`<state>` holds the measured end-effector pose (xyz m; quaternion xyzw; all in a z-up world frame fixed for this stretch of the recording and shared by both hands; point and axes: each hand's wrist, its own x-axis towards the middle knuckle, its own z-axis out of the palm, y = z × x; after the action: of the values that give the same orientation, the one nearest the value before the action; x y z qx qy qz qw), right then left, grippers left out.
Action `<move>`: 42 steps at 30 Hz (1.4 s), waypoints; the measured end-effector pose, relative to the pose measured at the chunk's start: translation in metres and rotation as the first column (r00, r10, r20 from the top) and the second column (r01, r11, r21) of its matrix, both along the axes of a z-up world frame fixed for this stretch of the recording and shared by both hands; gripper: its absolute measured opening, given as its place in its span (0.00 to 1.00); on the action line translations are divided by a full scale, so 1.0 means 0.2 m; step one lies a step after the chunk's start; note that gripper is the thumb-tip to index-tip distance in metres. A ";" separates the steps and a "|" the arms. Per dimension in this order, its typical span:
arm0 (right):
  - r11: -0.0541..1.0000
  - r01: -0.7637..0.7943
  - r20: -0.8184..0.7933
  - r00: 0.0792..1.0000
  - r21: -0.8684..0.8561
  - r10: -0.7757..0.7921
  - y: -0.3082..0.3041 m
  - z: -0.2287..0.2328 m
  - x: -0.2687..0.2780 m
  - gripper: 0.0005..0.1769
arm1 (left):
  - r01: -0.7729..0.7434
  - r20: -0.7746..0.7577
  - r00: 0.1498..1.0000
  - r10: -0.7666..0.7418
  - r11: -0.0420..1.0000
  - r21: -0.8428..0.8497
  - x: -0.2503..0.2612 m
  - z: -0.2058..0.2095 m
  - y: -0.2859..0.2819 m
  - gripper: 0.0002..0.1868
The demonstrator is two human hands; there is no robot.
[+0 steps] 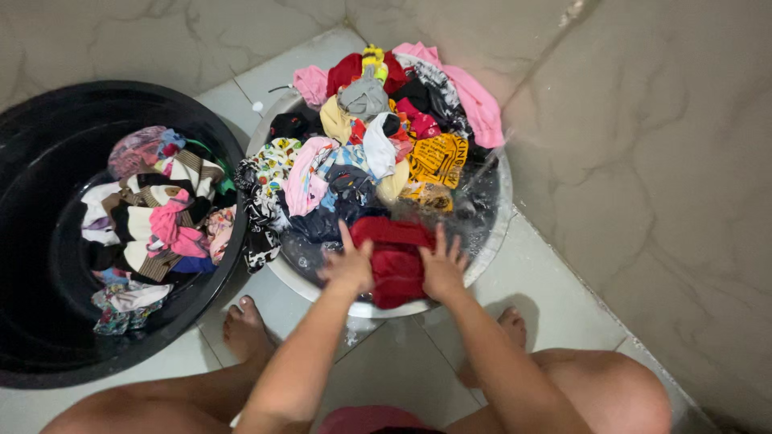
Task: The person washes clothes by hand in a basin, scrubbing different items and transferring them to a second tub.
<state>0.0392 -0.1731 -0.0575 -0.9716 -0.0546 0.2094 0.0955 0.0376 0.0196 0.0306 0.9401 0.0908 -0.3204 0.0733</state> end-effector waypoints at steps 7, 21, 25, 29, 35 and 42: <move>0.989 0.046 -0.282 0.956 -0.138 -0.084 0.09 -0.15 0.16 0.44 | -0.061 -0.064 0.997 0.053 0.989 -0.137 -0.04 -0.50 -0.09 0.40; 0.988 0.010 -0.657 0.748 0.156 0.096 -0.24 -0.95 0.65 0.28 | 0.268 0.185 0.961 -0.204 0.846 -0.461 0.10 -1.22 -0.08 0.31; 0.994 -0.053 -0.484 0.870 0.091 0.090 -0.09 -0.88 0.44 0.30 | 0.193 0.119 0.981 -0.155 0.855 -0.482 0.14 -1.19 -0.04 0.30; 0.993 -0.036 -0.331 0.941 0.108 0.070 0.00 -0.67 0.22 0.31 | 0.110 0.085 0.993 -0.080 0.884 -0.454 0.08 -1.02 0.01 0.31; 0.947 0.156 -0.036 0.988 0.281 -0.152 -0.03 -0.31 -0.03 0.32 | -0.068 0.233 0.967 0.106 0.984 -0.167 -0.19 -0.59 0.01 0.29; 0.661 0.295 -0.060 0.933 0.690 -0.354 0.00 -0.05 -0.14 0.44 | -0.035 0.404 0.898 0.176 0.942 -0.333 -0.25 0.08 -0.10 0.27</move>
<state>0.0111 -0.1734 -0.0671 -0.8673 0.0421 0.1147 0.4826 -0.0133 0.0004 0.0465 0.9567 0.0715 -0.1121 0.2589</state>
